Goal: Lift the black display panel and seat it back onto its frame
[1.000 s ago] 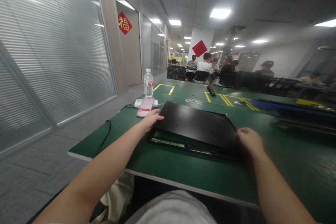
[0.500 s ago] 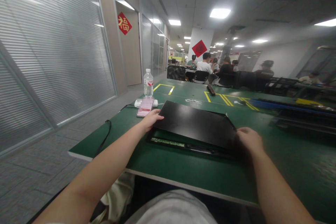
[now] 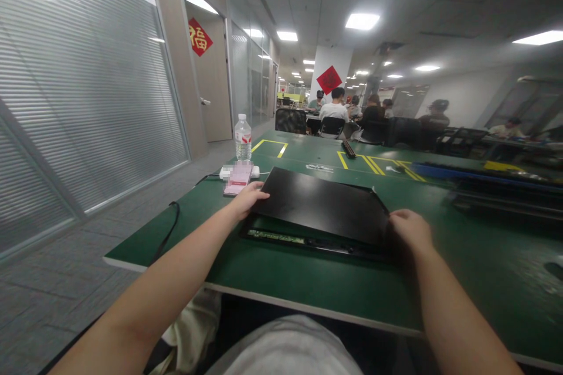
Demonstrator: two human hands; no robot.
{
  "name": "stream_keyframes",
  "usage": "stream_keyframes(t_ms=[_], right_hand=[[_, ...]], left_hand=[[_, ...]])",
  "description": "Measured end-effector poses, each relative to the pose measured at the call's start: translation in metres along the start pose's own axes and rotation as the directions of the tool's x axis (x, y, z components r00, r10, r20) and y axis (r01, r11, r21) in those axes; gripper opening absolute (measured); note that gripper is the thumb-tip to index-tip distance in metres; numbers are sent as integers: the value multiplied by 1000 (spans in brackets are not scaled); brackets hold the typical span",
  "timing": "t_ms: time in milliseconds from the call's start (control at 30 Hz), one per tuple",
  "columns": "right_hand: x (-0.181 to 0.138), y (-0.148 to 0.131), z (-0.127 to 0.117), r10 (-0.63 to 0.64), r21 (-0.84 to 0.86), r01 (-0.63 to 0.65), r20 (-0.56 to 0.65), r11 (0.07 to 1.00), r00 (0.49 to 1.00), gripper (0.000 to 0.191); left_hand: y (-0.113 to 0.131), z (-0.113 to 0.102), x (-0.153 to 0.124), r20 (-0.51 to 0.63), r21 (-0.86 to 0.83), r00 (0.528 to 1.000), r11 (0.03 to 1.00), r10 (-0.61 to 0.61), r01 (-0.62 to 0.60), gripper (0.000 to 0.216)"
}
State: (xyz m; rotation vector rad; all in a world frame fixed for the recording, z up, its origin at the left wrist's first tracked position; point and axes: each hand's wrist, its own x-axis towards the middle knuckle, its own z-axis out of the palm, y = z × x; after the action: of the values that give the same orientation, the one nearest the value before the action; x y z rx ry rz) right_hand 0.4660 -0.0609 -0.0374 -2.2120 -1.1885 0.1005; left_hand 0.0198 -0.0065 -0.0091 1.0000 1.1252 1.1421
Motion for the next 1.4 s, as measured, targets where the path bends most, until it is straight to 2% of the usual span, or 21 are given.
stream_keyframes(t_ms=[433,800,1400], right_hand=[[-1,0,-1,-17,-38,17,6,999,1000,23],[-2,-5,-5,16,-4,-16,43,1000,999,24],[-4,-7,-7,8,-35,-6,51,999,999,24]], left_hand=[[-3,-2,3,4,12,1000,1000,10,-10,49],[-2,2,1,-52,26,999,1000,-4,6,47],[-7,-2,5,-6,-18,1000,1000,17,-17,51]])
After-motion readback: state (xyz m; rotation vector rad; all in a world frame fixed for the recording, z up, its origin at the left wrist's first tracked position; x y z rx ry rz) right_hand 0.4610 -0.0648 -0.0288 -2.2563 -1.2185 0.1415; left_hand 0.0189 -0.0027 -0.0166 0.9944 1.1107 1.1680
